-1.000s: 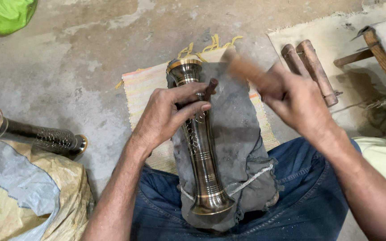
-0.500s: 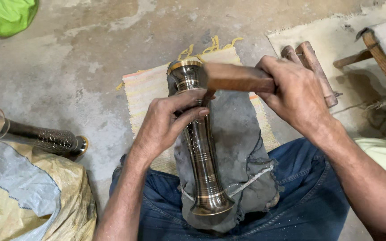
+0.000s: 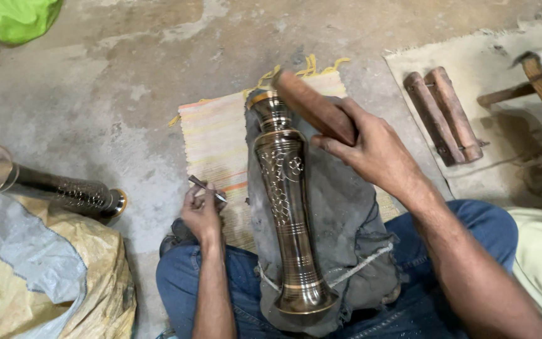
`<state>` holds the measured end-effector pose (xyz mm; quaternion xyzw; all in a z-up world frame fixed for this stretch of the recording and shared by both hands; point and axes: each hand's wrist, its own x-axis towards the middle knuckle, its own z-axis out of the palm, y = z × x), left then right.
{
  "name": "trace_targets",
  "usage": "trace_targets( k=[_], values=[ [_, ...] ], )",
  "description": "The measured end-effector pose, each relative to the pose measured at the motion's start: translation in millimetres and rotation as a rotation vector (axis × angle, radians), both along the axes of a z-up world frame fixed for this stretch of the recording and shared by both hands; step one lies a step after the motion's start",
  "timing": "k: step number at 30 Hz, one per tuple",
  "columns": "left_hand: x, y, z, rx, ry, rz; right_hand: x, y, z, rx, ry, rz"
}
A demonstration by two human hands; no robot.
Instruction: The person sits on the floor and uses a wooden mallet and metal chisel to engrave a decorative pattern onto a brass vase. They repeatedly strike the chisel to create a floral design on the vase's surface.
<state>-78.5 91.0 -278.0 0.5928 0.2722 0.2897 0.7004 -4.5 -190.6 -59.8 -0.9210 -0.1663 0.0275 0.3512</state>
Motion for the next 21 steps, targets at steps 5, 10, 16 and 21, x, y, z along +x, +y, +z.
trace_targets(
  k=[5, 10, 16, 21],
  values=[
    [12, -4, -25, 0.066, 0.138, -0.182, 1, 34, 14, 0.049, -0.119, 0.065],
    [18, -22, -19, 0.335, 0.103, -0.306, 6, 65, 27, -0.575, 0.183, 0.065],
    [21, -21, -11, 0.303, 0.305, -0.297, 42, 43, 0, -0.029, 0.031, 0.314],
    [25, -19, -17, 0.366, 0.288, -0.311, 56, 13, -36, 0.356, 0.397, 0.324]
  ],
)
